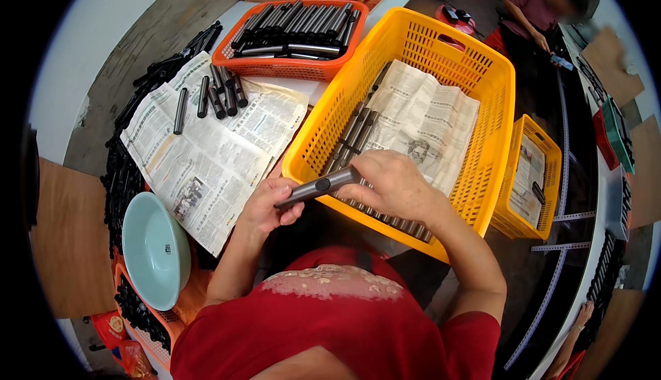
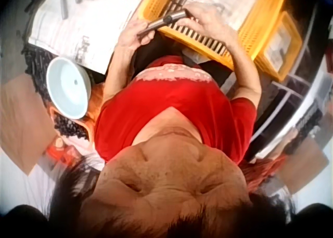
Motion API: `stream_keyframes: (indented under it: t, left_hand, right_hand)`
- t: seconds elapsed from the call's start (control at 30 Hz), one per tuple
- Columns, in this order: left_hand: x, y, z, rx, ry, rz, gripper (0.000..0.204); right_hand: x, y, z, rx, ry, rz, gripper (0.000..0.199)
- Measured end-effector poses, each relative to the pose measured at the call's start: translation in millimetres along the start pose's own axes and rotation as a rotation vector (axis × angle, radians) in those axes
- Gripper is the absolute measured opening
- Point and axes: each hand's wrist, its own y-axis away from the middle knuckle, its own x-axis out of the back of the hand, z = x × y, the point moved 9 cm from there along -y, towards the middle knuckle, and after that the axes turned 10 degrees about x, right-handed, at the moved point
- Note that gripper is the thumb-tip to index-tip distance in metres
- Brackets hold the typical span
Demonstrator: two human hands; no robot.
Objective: The person places a newspaper into a yellow basket and then repeatedly picks up cylindrical metal parts from a table, wipes them with a cloth, and places them into the basket. The person continues this process, organizing the parts in rows within the basket.
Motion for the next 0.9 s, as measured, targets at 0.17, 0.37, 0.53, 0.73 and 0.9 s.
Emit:
stream_keyframes:
  t: [0.17,0.37,0.53,0.73,0.9]
  left_hand:
    - [-11.2,-7.3,-32.2,0.119,0.166,-0.106,0.039]
    - [-19.5,-8.5,-38.6,0.159,0.192,-0.112,0.033]
    - [-26.6,-0.4,-33.6,0.109,0.015,0.006,0.03]
    - [-20.6,9.2,-12.9,-0.07,-0.338,0.274,0.025]
    - [-39.2,17.7,12.6,-0.387,-0.758,0.431,0.024]
  right_hand:
    - [0.8,0.7,0.1,0.022,0.011,-0.091,0.038]
    - [5.0,-1.2,-15.2,0.218,0.081,-0.026,0.03]
    - [7.9,5.7,-24.9,0.279,0.075,0.058,0.013]
    - [1.1,23.5,-2.0,-0.006,-0.038,0.165,0.014]
    - [-10.1,38.2,25.5,-0.387,-0.21,0.158,0.035]
